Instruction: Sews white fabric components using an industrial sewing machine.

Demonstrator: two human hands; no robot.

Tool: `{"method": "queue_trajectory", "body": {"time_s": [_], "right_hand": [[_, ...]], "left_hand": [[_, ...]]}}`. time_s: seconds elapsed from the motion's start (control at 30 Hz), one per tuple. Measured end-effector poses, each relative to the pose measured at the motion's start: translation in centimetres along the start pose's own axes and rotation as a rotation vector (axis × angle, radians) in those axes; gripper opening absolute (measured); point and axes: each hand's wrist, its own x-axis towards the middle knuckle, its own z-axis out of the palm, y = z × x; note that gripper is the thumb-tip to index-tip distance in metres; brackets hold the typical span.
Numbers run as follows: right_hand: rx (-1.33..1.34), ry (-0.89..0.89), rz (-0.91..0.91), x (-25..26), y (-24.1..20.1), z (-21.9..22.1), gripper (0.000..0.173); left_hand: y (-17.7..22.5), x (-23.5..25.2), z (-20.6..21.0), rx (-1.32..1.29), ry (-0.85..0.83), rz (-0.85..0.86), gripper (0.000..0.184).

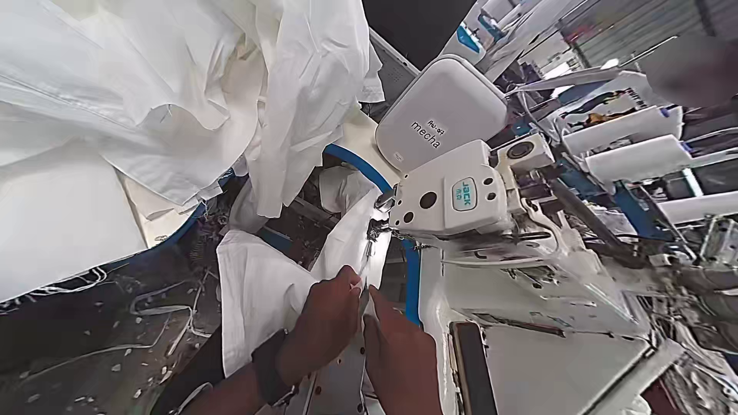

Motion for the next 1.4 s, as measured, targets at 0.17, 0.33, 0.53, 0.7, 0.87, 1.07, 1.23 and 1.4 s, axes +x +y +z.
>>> {"method": "queue_trajectory", "body": {"time_s": [0.17,0.33,0.53,0.7,0.87,1.07,1.23,1.4], "right_hand": [[0.334,-0.479,0.144,-4.4,7.2,1.7,0.024],[0.121,-0.117,-0.058,-4.7,5.0,-3.3,0.021],[0.165,-0.155,-0.079,-5.7,3.0,-1.2,0.014],[0.04,0.054,-0.394,-2.4,-0.4,0.6,0.006],[-0.018,-0.114,-0.39,1.0,-0.4,0.9,0.004],[-0.081,-0.169,-0.171,0.0,0.8,-1.6,0.005],[0.166,-0.558,-0.058,-2.4,6.8,-0.8,0.023],[-0.033,0.309,-0.087,-4.9,6.6,-1.3,0.024]], "left_hand": [[-5.3,4.7,-6.6,0.04,-0.445,0.037,0.027],[1.4,6.8,-8.5,0.467,-0.176,0.421,0.025],[-1.1,-2.6,-0.8,0.425,0.099,0.393,0.022],[-4.8,-0.9,0.8,-0.135,-0.057,0.333,0.022],[-6.2,3.3,0.0,-0.679,-0.263,0.281,0.026],[-3.6,2.3,-0.3,-0.276,-0.02,0.158,0.025],[-6.1,5.8,-7.0,-0.031,-0.322,-0.065,0.017],[-1.0,5.6,-7.4,0.453,0.231,0.47,0.026]]}}
